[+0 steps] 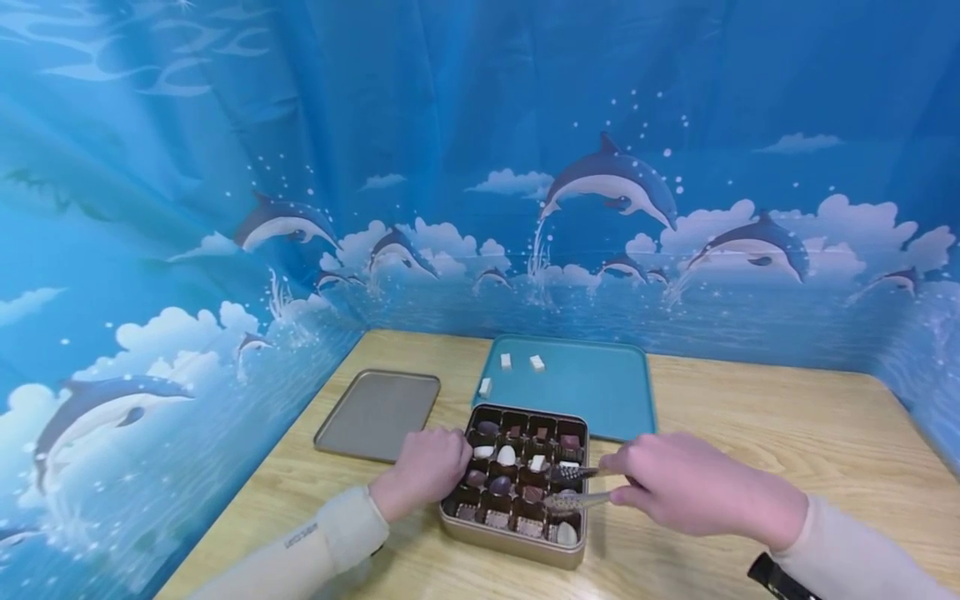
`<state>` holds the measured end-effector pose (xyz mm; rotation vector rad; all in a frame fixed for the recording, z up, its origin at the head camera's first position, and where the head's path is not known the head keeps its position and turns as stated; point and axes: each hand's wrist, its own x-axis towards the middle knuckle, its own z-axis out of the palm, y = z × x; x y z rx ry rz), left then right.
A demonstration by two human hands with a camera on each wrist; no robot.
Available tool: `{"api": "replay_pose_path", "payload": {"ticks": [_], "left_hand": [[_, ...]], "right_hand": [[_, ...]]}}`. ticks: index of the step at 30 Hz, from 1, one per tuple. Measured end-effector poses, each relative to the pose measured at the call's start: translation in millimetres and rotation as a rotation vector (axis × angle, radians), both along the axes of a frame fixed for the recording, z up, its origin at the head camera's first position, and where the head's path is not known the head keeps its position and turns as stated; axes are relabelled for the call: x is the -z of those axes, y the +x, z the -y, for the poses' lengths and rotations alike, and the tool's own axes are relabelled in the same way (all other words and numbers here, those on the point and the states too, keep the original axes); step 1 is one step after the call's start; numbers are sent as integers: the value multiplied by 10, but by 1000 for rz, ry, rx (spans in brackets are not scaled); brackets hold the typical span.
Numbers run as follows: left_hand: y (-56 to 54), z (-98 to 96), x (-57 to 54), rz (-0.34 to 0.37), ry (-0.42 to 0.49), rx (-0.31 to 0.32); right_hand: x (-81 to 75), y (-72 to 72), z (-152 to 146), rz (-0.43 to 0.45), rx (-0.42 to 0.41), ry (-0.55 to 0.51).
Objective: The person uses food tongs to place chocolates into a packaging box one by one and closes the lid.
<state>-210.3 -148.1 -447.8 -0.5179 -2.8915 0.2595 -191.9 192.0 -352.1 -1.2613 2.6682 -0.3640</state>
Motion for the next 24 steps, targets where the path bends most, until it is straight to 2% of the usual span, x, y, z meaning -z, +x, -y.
{"api": "replay_pose_path", "payload": {"ticks": [5, 9, 14, 18, 24], "left_hand": [[16, -2, 1, -1, -29, 13], [33, -2, -4, -35, -70, 33], [44, 9, 7, -80, -101, 43], [45, 12, 16, -64, -102, 31], [25, 8, 29, -63, -82, 29]], "right_hand": [[-24, -232, 84, -104, 97, -52], [20, -474, 159, -166, 172, -68], [123, -812, 270, -156, 249, -72], [190, -1059, 380, -130, 284, -34], [323, -1365, 534, -163, 294, 25]]}}
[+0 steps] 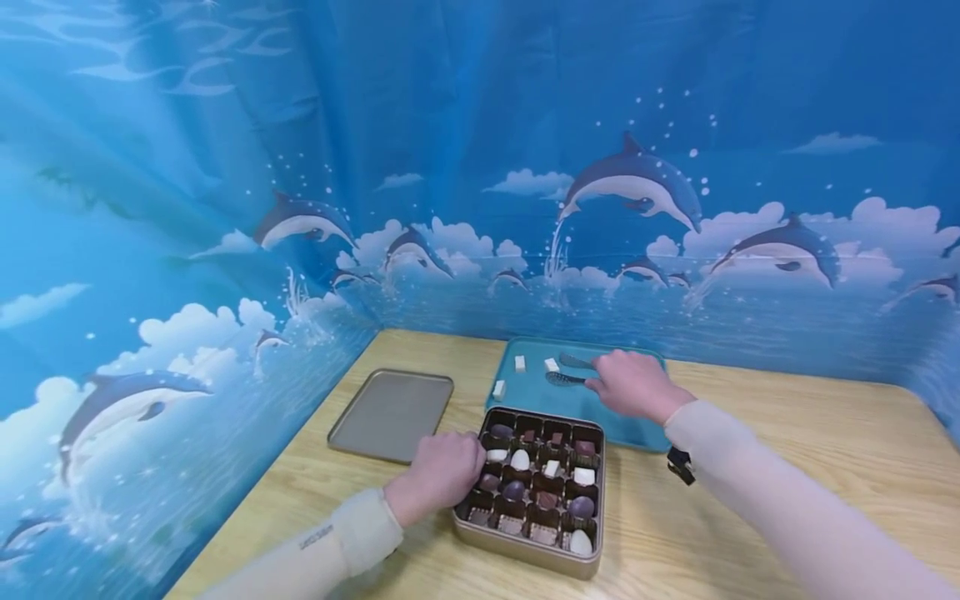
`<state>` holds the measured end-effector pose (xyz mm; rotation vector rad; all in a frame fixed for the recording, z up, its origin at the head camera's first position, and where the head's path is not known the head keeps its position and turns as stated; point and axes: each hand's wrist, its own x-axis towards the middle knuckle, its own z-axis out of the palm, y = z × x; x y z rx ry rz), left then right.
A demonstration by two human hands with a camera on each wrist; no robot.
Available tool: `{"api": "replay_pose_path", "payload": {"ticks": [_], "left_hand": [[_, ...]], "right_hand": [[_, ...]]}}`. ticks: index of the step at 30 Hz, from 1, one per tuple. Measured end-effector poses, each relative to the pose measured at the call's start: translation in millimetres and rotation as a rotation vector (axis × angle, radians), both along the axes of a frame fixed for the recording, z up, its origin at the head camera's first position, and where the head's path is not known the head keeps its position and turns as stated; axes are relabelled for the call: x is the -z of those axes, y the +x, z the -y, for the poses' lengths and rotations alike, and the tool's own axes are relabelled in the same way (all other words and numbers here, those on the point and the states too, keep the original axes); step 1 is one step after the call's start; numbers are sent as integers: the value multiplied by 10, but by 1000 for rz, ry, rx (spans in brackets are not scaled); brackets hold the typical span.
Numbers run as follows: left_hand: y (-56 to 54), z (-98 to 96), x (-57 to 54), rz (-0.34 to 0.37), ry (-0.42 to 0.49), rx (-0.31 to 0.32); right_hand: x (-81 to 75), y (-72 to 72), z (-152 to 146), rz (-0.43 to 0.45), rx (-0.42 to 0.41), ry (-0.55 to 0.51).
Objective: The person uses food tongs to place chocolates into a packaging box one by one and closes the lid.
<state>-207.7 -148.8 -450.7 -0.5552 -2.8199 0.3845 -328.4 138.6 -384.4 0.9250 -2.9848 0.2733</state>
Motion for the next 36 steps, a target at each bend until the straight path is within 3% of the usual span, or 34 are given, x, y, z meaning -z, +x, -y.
{"api": "replay_pose_path", "payload": {"ticks": [7, 15, 22, 28, 36], "left_hand": [[-14, -32, -14, 0, -17, 11], [3, -38, -2, -14, -23, 21], [11, -30, 16, -44, -43, 34], [14, -24, 19, -27, -43, 23], [13, 6, 23, -9, -38, 6]], "right_hand": [[206, -240, 36, 25, 38, 26], [308, -315, 115, 42, 57, 9], [319, -298, 164, 12, 40, 10], [303, -241, 140, -17, 19, 3], [141, -65, 78, -49, -9, -9]]}}
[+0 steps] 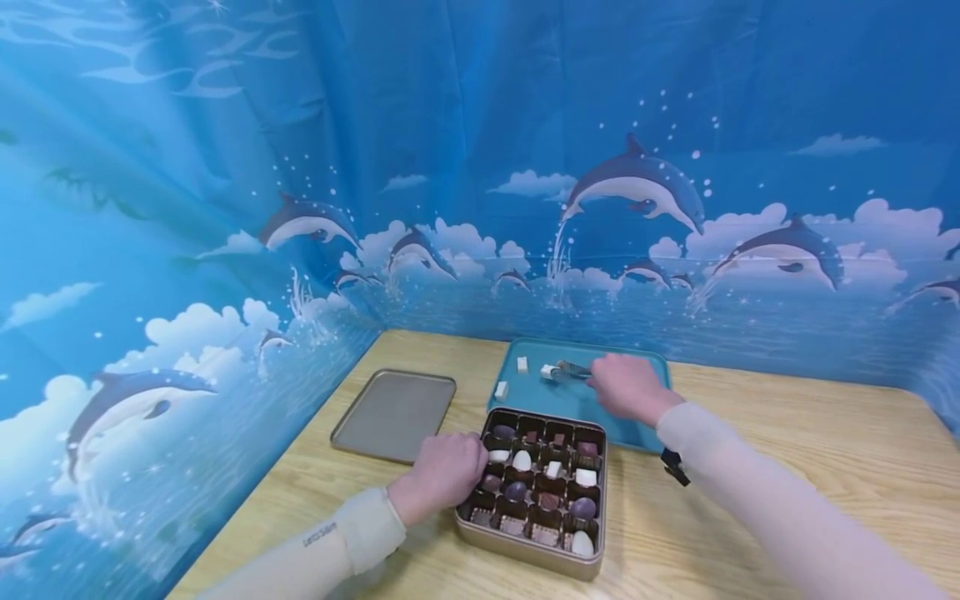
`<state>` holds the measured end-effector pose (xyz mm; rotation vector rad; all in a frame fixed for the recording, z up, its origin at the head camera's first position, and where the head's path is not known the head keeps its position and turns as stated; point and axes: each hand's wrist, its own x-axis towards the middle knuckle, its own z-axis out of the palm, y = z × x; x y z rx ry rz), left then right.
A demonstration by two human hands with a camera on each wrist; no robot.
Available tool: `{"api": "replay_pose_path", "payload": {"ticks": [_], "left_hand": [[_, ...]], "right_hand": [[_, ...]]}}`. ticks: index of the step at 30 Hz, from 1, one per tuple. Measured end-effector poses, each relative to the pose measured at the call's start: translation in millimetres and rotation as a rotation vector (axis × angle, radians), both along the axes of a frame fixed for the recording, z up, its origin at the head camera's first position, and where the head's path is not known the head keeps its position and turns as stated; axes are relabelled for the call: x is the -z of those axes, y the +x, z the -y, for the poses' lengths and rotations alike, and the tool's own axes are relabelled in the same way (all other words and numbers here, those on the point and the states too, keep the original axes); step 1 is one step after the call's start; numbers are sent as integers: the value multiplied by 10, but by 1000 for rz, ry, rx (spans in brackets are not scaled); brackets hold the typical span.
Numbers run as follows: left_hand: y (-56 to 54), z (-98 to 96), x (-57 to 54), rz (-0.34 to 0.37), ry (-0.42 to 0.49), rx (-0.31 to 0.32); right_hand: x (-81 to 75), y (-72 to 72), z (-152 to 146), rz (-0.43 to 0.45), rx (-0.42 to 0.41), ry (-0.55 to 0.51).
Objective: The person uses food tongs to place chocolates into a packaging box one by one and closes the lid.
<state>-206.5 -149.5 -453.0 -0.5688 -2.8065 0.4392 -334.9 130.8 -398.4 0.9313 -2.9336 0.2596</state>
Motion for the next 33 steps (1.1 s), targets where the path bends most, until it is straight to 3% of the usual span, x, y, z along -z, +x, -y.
{"api": "replay_pose_path", "payload": {"ticks": [11, 25, 33], "left_hand": [[13, -9, 3, -27, -10, -2], [-11, 1, -4, 28, 25, -15], [-22, -6, -8, 42, 48, -15]], "right_hand": [[-198, 424, -154, -21, -62, 2], [-520, 1032, -375, -86, -137, -26], [-522, 1353, -400, -47, -214, 6]]}}
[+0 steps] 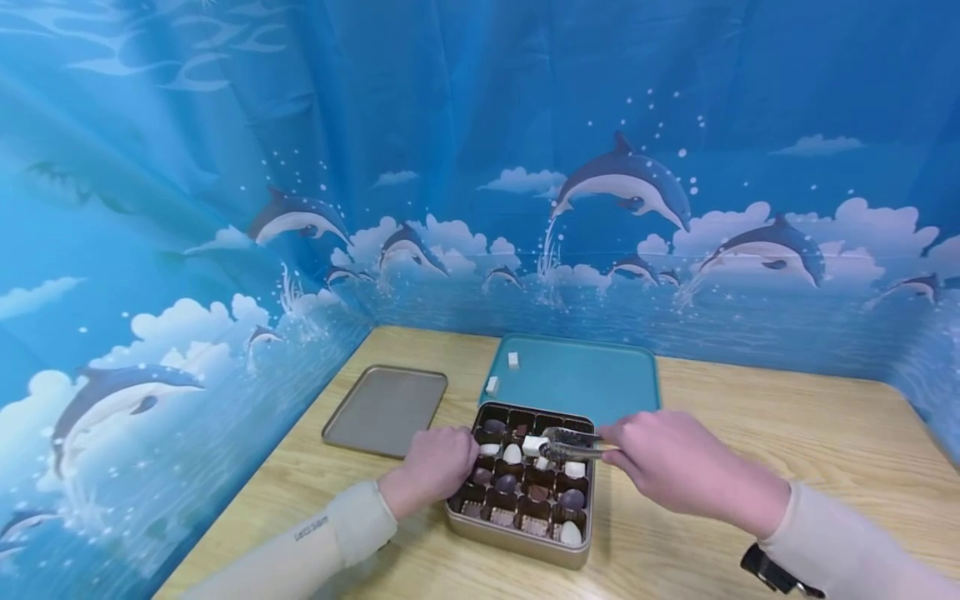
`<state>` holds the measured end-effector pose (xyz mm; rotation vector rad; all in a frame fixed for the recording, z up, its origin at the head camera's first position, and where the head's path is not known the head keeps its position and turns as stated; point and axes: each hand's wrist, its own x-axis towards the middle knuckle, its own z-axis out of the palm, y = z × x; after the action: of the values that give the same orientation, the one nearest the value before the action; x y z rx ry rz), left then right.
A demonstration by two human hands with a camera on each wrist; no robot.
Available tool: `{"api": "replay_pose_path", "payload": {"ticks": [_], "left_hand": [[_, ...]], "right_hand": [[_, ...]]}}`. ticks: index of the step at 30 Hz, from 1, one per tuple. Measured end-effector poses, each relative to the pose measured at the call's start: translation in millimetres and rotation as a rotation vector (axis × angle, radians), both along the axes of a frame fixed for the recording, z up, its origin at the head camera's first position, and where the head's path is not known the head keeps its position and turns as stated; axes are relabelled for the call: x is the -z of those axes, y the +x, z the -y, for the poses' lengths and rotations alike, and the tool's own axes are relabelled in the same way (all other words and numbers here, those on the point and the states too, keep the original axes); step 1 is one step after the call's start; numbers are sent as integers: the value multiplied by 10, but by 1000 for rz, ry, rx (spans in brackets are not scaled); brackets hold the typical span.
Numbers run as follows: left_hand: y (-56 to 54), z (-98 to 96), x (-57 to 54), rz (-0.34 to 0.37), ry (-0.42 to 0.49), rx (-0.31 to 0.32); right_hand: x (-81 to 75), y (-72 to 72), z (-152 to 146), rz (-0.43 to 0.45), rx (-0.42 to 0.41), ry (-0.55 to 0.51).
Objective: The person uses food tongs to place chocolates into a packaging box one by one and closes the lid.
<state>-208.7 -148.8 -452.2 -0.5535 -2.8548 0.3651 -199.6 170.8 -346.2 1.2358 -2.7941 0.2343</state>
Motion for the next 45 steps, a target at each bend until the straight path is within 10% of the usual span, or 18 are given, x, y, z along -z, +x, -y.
{"api": "replay_pose_path", "payload": {"ticks": [21, 36, 45], "left_hand": [[-3, 13, 16, -65, -38, 28], [11, 13, -2, -52, -47, 15], [5, -1, -12, 13, -6, -30]], "right_hand": [[192, 293, 49, 121, -112, 0], [85, -128, 76, 331, -42, -61], [110, -531, 211, 200, 86, -130]]}}
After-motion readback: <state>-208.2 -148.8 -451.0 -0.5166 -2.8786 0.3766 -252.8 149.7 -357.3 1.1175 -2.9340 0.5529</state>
